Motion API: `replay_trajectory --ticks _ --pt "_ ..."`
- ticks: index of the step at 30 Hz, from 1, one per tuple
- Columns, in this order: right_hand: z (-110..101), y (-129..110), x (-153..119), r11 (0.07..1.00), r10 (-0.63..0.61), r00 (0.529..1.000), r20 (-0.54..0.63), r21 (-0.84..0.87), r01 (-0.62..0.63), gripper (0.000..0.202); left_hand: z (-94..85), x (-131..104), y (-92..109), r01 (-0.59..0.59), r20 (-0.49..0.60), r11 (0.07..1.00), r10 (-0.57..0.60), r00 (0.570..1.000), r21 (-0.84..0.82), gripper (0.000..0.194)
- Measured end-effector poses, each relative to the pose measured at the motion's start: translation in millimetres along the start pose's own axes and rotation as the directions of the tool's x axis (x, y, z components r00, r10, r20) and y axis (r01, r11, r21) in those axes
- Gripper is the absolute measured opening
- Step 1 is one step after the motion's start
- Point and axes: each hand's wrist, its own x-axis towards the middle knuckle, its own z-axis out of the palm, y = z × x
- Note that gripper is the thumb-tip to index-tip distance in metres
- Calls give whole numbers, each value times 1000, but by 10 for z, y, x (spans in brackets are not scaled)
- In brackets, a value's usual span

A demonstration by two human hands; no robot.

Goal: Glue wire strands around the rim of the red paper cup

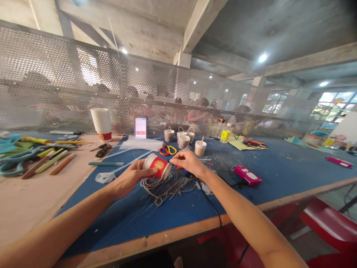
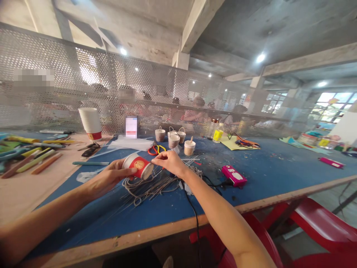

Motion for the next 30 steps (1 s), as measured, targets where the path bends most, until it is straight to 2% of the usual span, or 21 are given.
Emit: replay_trajectory --ticks 12,19,25,30 --pt "0 -28 -2 999 28 1000 8 36 -29 38 -29 20 -37 4 -9 1000 -4 1000 -14 20" --pt "11 -41 -6 998 36 999 7 48 -37 39 12 7 26 25 -30 999 -26 999 -47 26" --pt "46 -30 2 995 13 1000 -6 96 -12 40 7 4 84 28 -37 996 -31 999 -79 29" --pt "47 -51 -16 986 -76 997 -15 147 77 43 -11 17 101 22 -54 994 -28 998 -111 30"
